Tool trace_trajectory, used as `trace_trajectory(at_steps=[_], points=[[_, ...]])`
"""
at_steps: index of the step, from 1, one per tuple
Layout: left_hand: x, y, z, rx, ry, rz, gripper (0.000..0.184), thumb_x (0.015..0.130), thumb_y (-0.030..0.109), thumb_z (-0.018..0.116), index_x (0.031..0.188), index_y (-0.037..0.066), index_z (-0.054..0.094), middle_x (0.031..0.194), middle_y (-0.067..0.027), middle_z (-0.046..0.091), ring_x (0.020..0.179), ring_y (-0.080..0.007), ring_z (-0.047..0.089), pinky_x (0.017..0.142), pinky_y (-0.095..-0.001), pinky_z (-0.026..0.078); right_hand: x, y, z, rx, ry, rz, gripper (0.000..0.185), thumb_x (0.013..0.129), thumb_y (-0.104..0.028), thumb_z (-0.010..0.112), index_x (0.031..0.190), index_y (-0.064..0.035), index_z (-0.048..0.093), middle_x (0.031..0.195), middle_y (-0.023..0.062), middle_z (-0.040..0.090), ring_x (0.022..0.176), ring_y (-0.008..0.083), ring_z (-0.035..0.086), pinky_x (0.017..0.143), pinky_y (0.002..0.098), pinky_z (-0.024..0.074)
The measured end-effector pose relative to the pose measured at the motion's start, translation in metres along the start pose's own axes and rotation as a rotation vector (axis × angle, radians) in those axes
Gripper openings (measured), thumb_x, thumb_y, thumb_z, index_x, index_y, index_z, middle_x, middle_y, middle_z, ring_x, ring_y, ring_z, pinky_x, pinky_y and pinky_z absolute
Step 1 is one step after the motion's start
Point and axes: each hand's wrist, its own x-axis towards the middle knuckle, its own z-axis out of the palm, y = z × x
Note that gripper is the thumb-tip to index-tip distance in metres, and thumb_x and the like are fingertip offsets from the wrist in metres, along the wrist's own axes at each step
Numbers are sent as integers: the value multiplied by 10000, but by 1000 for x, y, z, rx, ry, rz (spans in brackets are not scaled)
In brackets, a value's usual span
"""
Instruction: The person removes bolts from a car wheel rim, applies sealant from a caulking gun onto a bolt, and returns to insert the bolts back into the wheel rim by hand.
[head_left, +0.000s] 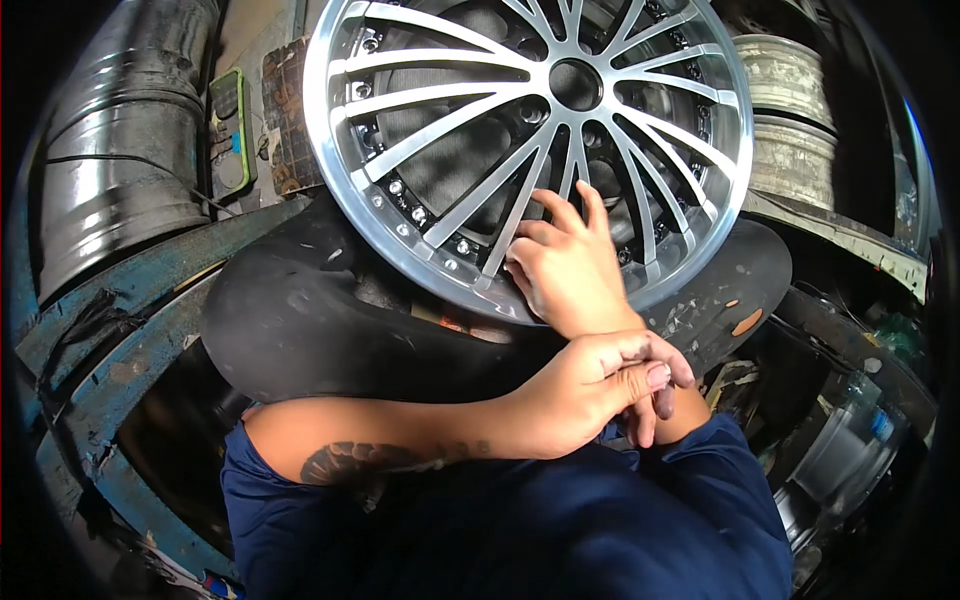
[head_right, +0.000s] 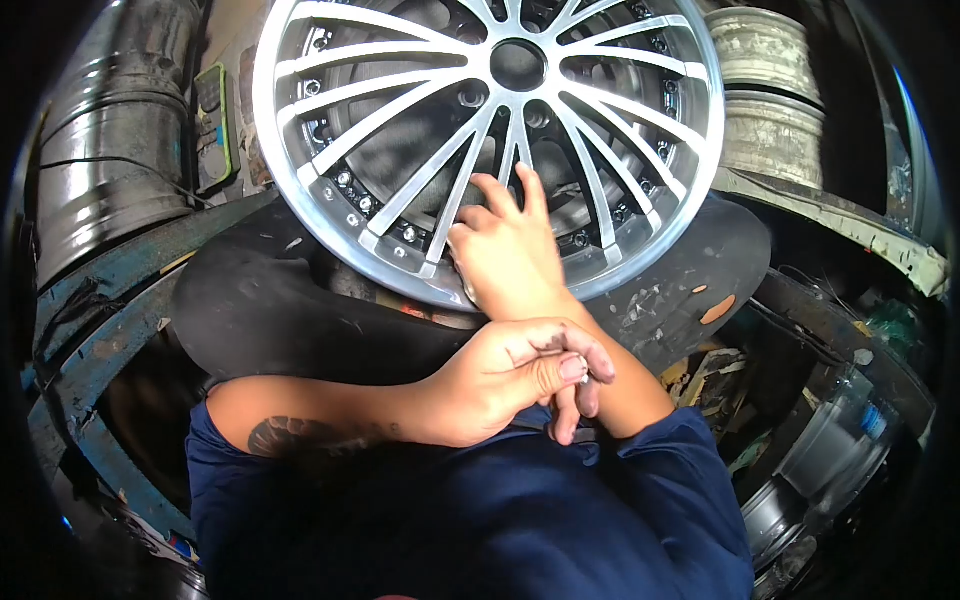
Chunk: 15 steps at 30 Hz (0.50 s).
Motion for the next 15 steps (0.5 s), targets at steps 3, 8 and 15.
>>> trace_trajectory(at_steps=[3,8,15], points=[[2,-3,-3,25,197,93,223,1025,173,478,1077,-31,550,812,-111,593,596,-137,573,575,-233,468,-11,21,-34,256,201,57,88,778,-110,723,859,-84,704,943,35,707,1118,263,583,1004,463,399],[5,0,-6,-73,361,37,218,1009,240,529,979,26,556,736,-35,536,540,-54,415,498,-209,362,-54,47,-102,887,104,201,176,754,-30,745,919,14,701,890,120,701,860,205,653,778,318,510],[7,-11,-15,-126,321,10,226,971,276,591,918,79,493,788,3,523,559,-47,400,513,-203,338,-76,32,-107,762,69,65,278,663,-44,837,912,0,723,854,103,675,817,214,656,719,304,524]])
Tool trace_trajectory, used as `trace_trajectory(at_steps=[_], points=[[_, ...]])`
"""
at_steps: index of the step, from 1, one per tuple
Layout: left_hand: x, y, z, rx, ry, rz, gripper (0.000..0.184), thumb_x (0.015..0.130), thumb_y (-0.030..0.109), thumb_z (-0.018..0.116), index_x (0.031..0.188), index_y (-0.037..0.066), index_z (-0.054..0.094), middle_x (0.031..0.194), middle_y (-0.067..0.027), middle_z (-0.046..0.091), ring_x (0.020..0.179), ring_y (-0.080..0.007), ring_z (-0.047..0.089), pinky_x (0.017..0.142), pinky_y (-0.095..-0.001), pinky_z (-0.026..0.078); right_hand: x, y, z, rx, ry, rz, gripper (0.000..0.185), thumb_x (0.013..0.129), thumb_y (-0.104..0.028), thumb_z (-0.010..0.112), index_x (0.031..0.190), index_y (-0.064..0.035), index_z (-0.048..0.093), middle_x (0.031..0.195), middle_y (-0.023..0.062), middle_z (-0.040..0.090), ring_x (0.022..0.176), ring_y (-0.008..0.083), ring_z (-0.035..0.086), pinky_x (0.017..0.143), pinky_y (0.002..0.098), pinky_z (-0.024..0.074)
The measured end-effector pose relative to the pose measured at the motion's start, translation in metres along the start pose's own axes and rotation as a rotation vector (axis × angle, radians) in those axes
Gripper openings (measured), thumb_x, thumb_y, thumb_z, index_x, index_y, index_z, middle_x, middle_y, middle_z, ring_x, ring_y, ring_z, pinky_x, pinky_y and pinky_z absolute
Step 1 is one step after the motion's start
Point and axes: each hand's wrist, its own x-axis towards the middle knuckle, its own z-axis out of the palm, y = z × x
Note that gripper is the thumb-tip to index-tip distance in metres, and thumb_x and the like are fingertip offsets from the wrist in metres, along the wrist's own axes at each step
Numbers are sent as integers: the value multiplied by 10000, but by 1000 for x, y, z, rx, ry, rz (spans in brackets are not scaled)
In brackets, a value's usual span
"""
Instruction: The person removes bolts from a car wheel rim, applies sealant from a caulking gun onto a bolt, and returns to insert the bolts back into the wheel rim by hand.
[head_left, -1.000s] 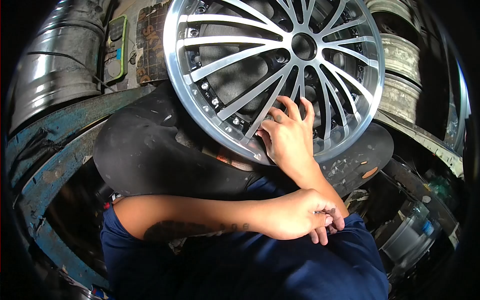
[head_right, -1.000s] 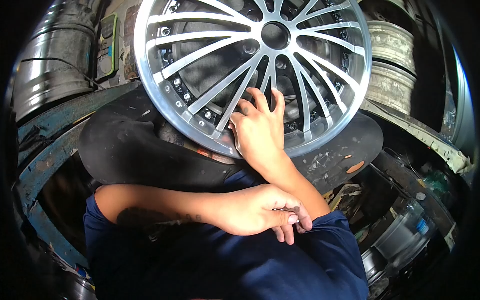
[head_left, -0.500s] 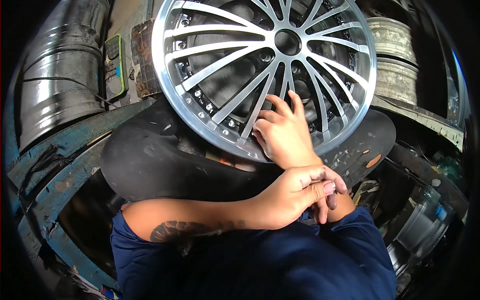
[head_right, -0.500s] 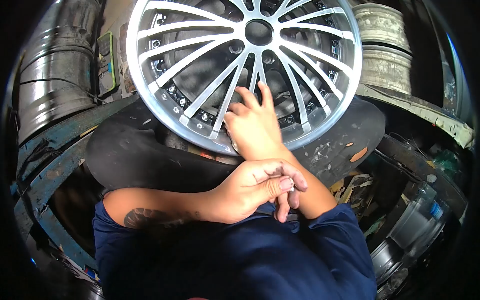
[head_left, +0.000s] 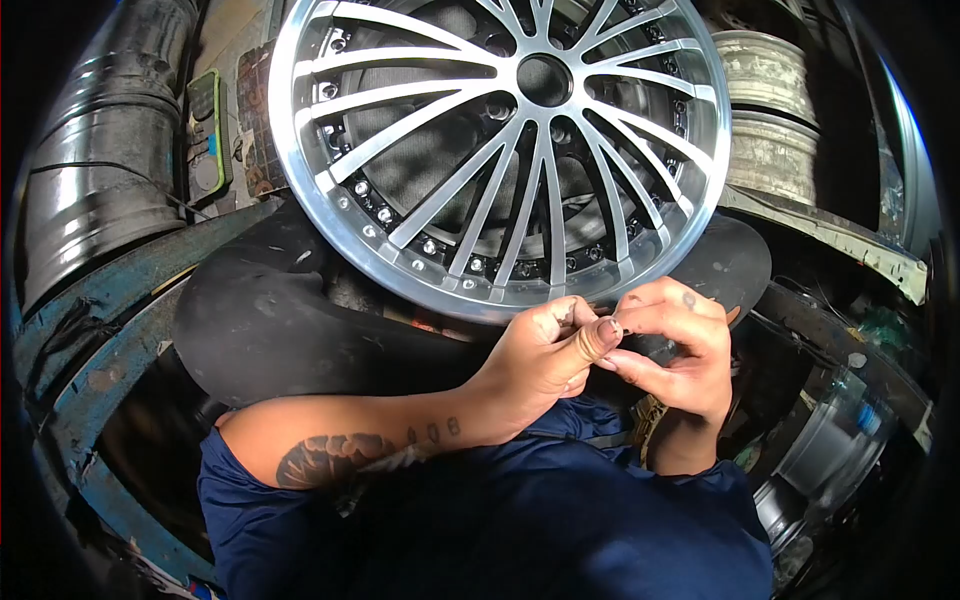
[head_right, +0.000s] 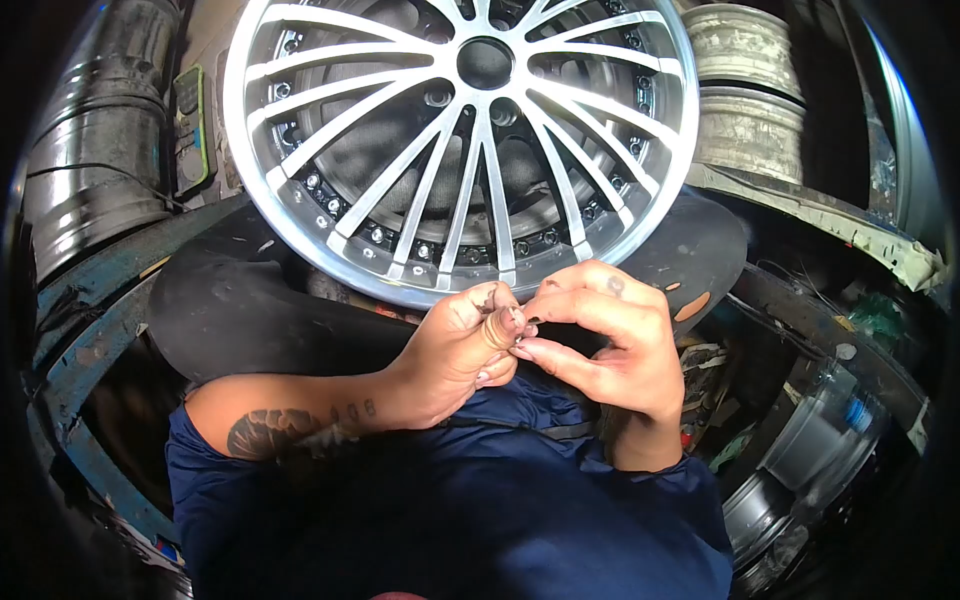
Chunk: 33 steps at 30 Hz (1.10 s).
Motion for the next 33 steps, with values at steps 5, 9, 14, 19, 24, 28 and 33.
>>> trace_trajectory(at_steps=[5,9,14,19,24,28,33], points=[[4,0,0,89,26,-3,330,892,328,707,892,69,503,688,39,481,548,-22,383,478,-192,301,3,3,4,27,-40,-4,249,648,-26,840,868,-2,726,818,86,656,775,190,643,698,291,520],[3,4,2,85,1,-17,304,902,291,706,931,58,512,713,30,500,559,-22,389,483,-190,304,-2,5,2,35,12,35,223,638,-22,841,831,-8,730,781,81,641,744,168,625,660,272,500],[3,9,9,-52,-22,19,263,932,255,672,978,48,517,706,35,482,566,-25,384,494,-194,312,-5,11,6,23,170,-12,205,640,-16,843,812,-12,733,753,79,634,698,158,610,619,264,480],[5,14,6,145,-34,60,186,966,203,612,964,45,514,821,-29,616,563,-30,400,522,-210,332,-6,9,1,31,125,3,191,671,3,814,840,3,726,825,118,691,733,179,660,659,272,511],[12,3,-1,445,-52,262,217,965,215,616,889,16,574,892,-62,669,639,-35,475,567,-204,380,-3,10,-12,62,-38,67,215,694,6,796,893,23,716,832,121,705,780,195,692,720,285,543],[6,15,3,629,-17,117,320,992,296,568,847,14,606,799,-22,635,693,-44,512,607,-206,408,0,11,-17,35,7,19,222,698,10,791,907,27,716,824,113,701,739,169,679,672,271,536],[-4,10,9,963,-204,-224,491,980,429,543,729,16,628,581,-39,563,559,-103,499,555,-292,432,24,34,4,-276,65,82,215,730,-56,792,930,-36,716,741,74,647,644,170,629,583,275,489]])
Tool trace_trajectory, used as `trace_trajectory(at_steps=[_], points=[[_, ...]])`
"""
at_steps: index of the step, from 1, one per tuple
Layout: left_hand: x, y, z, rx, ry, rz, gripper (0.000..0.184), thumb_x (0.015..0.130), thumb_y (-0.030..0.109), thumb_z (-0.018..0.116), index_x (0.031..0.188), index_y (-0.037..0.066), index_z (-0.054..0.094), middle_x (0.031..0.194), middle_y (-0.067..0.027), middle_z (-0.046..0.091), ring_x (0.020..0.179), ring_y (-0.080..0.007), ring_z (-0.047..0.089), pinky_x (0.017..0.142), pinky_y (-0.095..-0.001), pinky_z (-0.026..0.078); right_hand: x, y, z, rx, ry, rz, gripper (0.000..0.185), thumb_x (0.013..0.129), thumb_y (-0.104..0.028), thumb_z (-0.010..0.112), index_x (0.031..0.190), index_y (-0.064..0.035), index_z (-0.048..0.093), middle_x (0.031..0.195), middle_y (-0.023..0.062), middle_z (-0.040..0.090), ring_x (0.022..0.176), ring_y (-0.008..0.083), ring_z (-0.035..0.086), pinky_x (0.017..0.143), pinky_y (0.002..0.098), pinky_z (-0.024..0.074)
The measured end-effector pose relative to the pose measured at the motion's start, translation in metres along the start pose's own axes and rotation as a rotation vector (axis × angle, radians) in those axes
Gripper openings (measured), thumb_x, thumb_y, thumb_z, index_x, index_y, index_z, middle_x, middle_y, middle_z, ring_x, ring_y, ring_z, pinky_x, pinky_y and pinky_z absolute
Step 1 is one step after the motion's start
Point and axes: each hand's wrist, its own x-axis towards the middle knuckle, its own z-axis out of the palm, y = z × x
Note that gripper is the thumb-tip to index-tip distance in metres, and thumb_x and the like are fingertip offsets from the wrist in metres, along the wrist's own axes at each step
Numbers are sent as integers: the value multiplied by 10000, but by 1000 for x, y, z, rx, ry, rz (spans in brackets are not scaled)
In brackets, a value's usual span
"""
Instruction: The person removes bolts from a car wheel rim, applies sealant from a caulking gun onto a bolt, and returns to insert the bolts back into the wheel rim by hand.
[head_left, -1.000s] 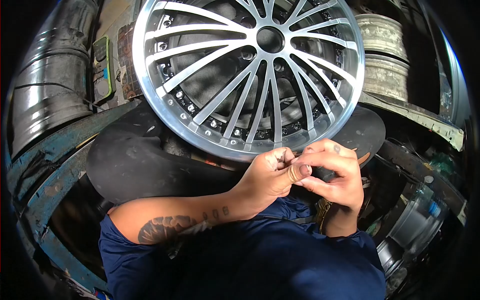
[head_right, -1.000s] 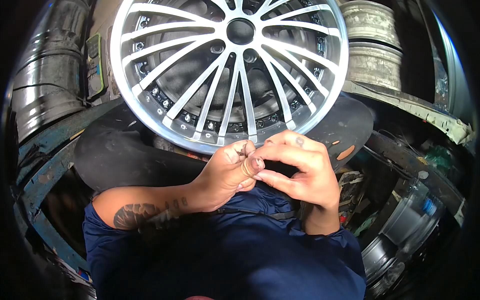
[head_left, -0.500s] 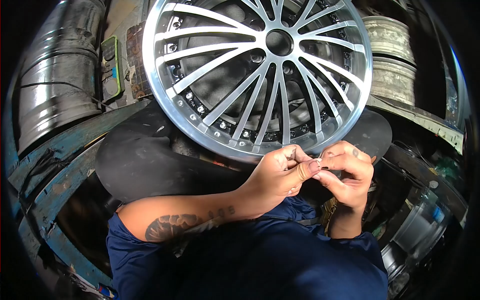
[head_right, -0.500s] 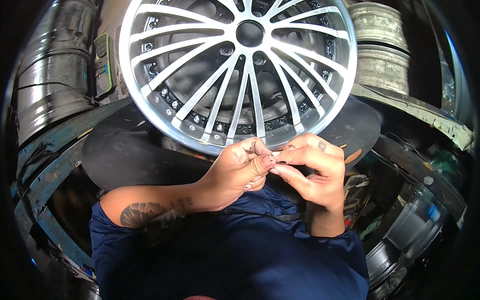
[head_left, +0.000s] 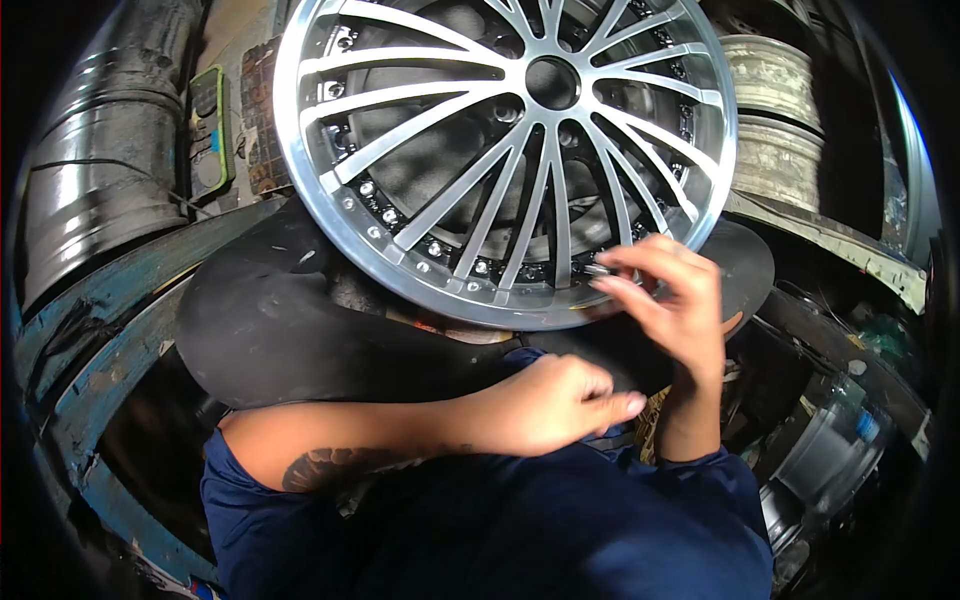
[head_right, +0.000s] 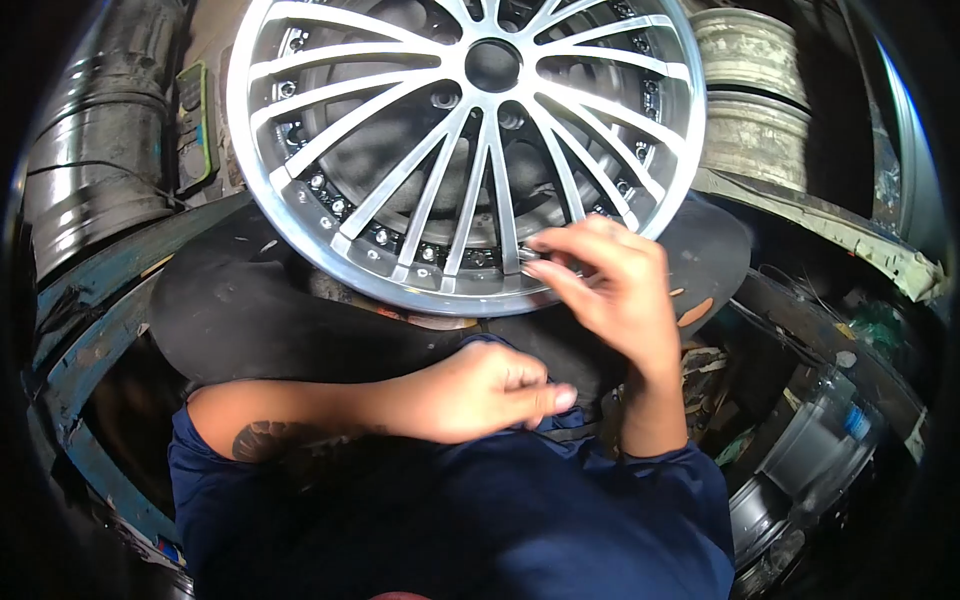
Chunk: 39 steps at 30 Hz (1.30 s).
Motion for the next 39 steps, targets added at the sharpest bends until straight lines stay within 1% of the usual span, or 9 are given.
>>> trace_trajectory(at_steps=[2,3,6,11,20,27,33,36,39], points=[[0,-14,5,114,-126,27,476,971,406,554,734,1,635,560,-90,570,510,-156,523,546,-324,442,4,7,24,-135,-72,-13,198,748,-87,791,929,-57,715,732,66,628,620,169,599,565,280,468],[0,-19,6,254,-160,47,430,968,361,558,759,-5,644,578,-118,587,504,-209,559,553,-350,452,5,11,36,-221,-86,-34,199,754,-126,786,933,-85,708,718,66,611,624,222,600,570,317,481],[-2,-17,4,268,-156,33,413,972,330,549,751,-8,633,574,-120,580,518,-230,585,551,-363,451,8,17,57,-416,-174,-109,153,779,-213,740,875,-107,688,714,57,612,677,267,617,597,377,500],[-4,-8,-2,179,-103,76,389,979,289,531,736,-4,609,560,-111,570,501,-228,572,542,-366,443,7,14,74,-531,-258,-32,162,808,-276,688,865,-125,693,726,70,632,677,275,653,567,407,502],[-6,0,-5,165,-66,133,385,978,245,532,693,-13,530,528,-136,511,455,-241,497,512,-373,405,17,9,62,-537,-351,44,207,788,-304,702,838,-103,707,733,65,650,665,293,659,583,399,511],[-7,0,-4,134,-55,133,374,971,227,542,692,-19,512,525,-161,486,449,-274,466,506,-391,394,16,12,76,-607,-248,-27,122,797,-249,683,799,-129,707,716,50,651,686,260,668,585,380,518],[-5,-2,-4,147,-48,116,354,970,219,542,709,-19,520,533,-161,494,449,-257,464,509,-376,399,15,15,80,-619,-229,-41,124,773,-240,675,767,-119,697,703,47,648,687,246,658,583,369,516],[-4,-1,-4,125,-76,82,334,971,227,546,735,-9,561,537,-134,507,473,-197,492,533,-361,415,14,17,83,-626,-211,-79,122,767,-230,669,746,-111,684,699,53,648,678,248,657,581,372,516],[-2,-3,-3,60,-114,32,300,972,224,547,775,3,598,647,-75,597,581,-124,542,578,-333,443,13,19,87,-678,-195,-93,120,766,-225,666,732,-110,676,695,57,646,674,247,656,584,375,516]])
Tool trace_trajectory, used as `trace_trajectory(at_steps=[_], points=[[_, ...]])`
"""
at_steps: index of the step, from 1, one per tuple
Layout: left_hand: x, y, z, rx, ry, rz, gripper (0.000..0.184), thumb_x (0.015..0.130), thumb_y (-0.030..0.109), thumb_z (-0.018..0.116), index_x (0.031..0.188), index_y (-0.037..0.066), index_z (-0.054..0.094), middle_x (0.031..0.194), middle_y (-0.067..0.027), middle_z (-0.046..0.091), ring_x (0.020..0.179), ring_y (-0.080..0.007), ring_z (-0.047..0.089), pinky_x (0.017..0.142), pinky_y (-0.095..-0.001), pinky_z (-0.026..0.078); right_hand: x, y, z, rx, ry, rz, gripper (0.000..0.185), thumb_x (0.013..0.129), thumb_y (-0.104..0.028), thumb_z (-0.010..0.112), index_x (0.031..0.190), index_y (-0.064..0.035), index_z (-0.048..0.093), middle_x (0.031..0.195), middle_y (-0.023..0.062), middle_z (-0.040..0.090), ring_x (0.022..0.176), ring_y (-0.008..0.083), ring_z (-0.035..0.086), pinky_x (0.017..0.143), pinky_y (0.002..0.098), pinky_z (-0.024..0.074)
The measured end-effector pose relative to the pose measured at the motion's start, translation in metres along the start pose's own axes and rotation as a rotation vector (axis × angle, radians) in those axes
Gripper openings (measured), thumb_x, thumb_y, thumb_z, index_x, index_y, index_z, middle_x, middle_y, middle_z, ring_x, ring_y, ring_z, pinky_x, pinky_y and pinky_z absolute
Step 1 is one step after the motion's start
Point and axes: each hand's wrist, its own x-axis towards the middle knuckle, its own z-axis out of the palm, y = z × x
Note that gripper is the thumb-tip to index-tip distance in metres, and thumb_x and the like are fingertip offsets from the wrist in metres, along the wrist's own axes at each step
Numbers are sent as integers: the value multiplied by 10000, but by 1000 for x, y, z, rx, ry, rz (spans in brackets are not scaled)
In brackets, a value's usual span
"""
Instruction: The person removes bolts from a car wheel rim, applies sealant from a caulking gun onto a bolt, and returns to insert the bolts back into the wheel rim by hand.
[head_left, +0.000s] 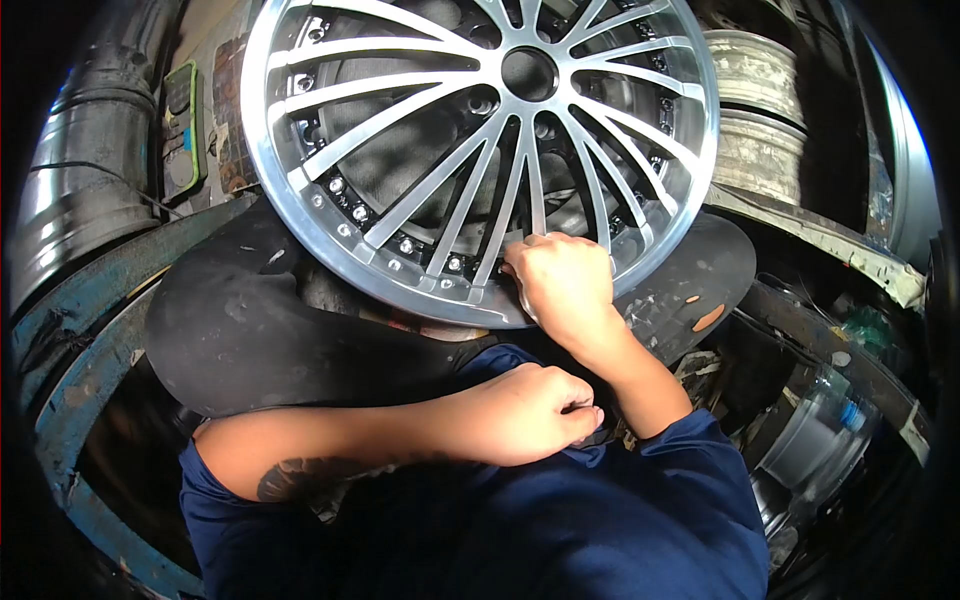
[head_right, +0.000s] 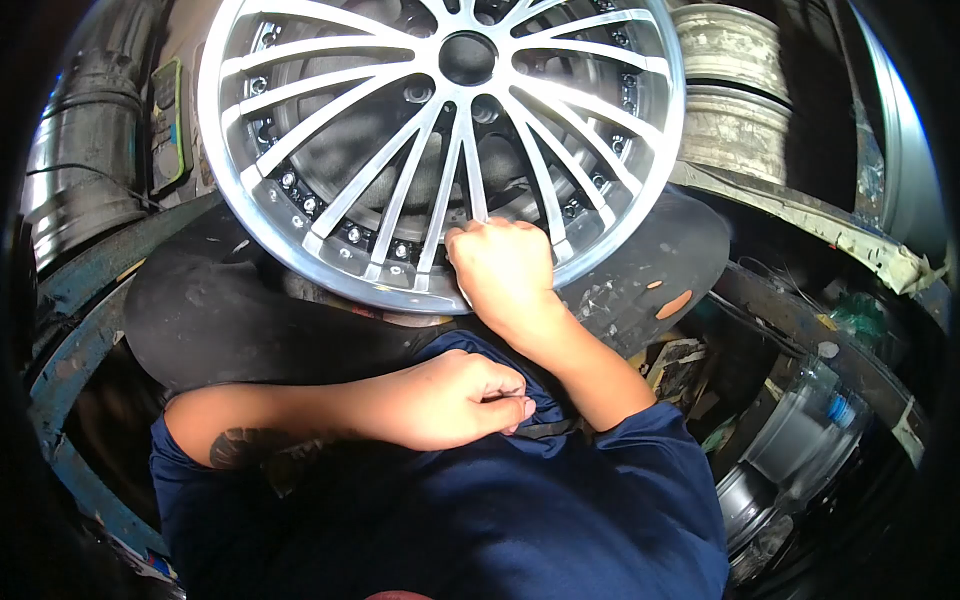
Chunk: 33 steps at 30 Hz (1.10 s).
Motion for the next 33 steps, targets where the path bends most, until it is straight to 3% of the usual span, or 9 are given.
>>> trace_trajectory(at_steps=[4,8,11,12,16,19,26,30,33], points=[[9,-9,3,-340,43,74,219,971,188,542,875,-3,592,896,-50,642,724,-93,557,615,-279,454,-2,4,-8,19,-33,-22,139,774,-234,679,721,-106,662,697,59,640,667,248,652,588,381,511],[1,-5,-8,-992,164,11,256,966,216,466,902,-11,566,769,-72,526,576,-126,415,544,-247,348,-17,23,-51,382,179,61,116,778,-177,757,808,-84,696,699,73,638,649,251,633,578,362,485],[8,-5,-7,-1120,321,273,419,996,298,384,1093,-66,566,940,-132,625,806,-190,589,734,-307,446,-38,37,-88,655,330,176,114,778,-74,742,890,-53,725,786,81,692,669,198,652,609,300,511],[6,-9,-12,-1141,229,311,484,1010,310,353,1228,-92,514,1164,-186,613,1031,-245,601,905,-356,446,-45,35,-103,662,328,152,116,761,-3,733,876,-23,724,787,98,697,661,181,647,610,280,506],[6,9,-8,-1243,258,300,553,1045,286,180,1406,-101,342,1420,-209,440,1304,-290,441,1139,-413,295,-60,19,-118,787,232,-14,213,739,-20,770,947,-42,728,802,79,663,720,207,649,661,311,525],[10,2,-7,-1395,190,352,527,1055,300,220,1407,-57,380,1350,-169,516,1249,-245,494,1076,-375,352,-61,11,-116,669,188,-10,266,702,-106,800,959,-114,731,775,55,598,695,222,617,618,311,499],[8,2,-12,-1345,145,350,574,1051,315,126,1471,-49,272,1486,-179,362,1378,-252,345,1173,-366,199,-59,10,-99,515,215,-71,232,710,-201,789,930,-168,721,760,13,572,673,214,584,620,338,466],[13,4,-7,-826,314,312,539,1064,299,146,1436,-41,339,1451,-156,415,1315,-227,423,1129,-345,283,-58,13,-102,498,168,-94,234,726,-198,779,943,-150,707,816,13,617,699,219,603,634,337,476],[12,2,-11,-1296,139,330,535,1066,287,137,1428,-44,350,1439,-149,427,1317,-214,421,1131,-334,280,-54,14,-100,550,207,-99,219,739,-192,769,937,-134,694,879,15,653,726,223,622,647,334,484]])
